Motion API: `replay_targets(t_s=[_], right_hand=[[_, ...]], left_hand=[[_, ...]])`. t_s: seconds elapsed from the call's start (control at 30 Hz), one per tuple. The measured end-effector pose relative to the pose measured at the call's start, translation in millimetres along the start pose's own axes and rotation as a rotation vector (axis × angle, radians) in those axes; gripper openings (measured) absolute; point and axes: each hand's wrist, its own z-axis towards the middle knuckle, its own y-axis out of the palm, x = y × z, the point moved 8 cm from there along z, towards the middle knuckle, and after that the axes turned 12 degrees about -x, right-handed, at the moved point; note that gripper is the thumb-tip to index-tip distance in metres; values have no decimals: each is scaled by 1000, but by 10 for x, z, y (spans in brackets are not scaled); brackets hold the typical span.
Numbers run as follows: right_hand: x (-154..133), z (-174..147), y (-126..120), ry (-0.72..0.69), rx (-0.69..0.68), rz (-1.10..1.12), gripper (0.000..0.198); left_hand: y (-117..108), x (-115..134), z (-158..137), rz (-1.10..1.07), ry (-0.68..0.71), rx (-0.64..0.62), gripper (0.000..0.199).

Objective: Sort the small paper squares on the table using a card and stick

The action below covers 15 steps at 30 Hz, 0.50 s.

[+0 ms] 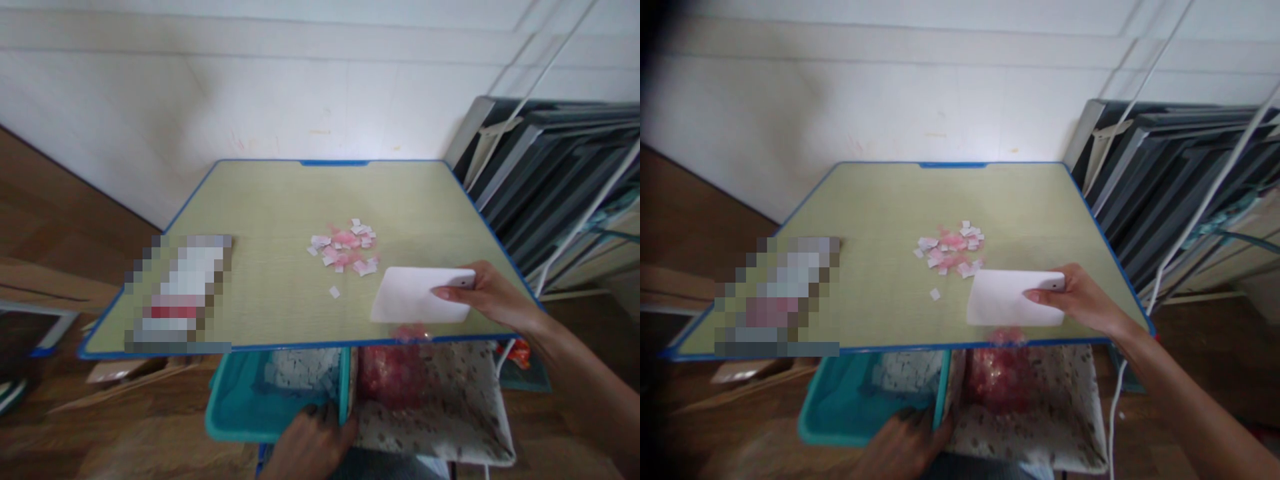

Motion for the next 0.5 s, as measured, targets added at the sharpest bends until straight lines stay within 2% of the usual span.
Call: replay_targets(t_s=[0.2,0.37,0.5], right_hand=[[-54,-46,84,-14,-41,10,27],[-75,-130,134,-24,-77,-41,32],[-79,-223,85,-54,-37,-94,36]], left_hand=[[5,13,-22,-22,-22,-60,47],[18,16,-19,-3,-35,-24,45],[33,14,-4,18,-35,4,44]])
